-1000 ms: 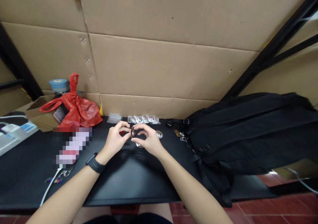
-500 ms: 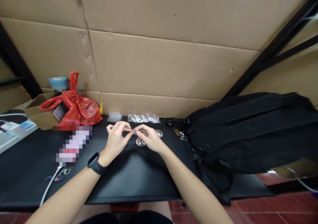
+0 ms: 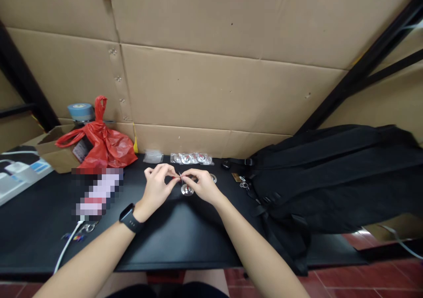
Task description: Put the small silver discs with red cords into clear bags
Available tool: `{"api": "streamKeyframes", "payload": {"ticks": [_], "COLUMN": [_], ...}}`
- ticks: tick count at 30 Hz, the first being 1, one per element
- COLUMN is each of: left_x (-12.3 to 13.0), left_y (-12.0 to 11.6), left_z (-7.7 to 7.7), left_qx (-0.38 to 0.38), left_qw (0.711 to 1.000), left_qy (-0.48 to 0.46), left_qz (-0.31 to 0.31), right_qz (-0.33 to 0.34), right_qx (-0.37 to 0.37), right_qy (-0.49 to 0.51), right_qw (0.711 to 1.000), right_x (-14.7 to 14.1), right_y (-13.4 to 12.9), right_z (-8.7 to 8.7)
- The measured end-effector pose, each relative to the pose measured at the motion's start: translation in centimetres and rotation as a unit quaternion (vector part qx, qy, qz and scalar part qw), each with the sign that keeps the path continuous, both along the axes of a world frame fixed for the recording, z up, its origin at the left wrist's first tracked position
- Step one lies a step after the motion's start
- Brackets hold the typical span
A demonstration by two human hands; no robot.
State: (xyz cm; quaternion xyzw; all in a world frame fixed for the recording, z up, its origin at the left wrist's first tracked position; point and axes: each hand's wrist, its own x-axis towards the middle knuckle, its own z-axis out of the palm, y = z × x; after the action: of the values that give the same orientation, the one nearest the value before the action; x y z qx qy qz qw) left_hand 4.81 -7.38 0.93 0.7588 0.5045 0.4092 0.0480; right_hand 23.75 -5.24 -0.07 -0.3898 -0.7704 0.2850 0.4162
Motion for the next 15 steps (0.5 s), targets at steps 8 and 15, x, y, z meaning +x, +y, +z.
{"api": "streamKeyframes", "payload": {"ticks": [8, 15], "left_x": [0.35, 0.18], "left_y": [-0.14, 0.07], "left_z": [-0.2, 0.2], "left_qx": [0.001, -0.014], "left_qw": [1.0, 0.997], "left_qy": [-0.001, -0.059], "left_qz": [0.009, -0.056], "right_qz": [-0.01, 0.015], "right_qx": [0.023, 0.104], "right_qy": [-0.045, -0.077], "right_qw": [0.999, 0.991], "right_x": [-0.27, -0.03], "right_y": [-0.36, -0.63], "right_z": [0.36, 0.66]}}
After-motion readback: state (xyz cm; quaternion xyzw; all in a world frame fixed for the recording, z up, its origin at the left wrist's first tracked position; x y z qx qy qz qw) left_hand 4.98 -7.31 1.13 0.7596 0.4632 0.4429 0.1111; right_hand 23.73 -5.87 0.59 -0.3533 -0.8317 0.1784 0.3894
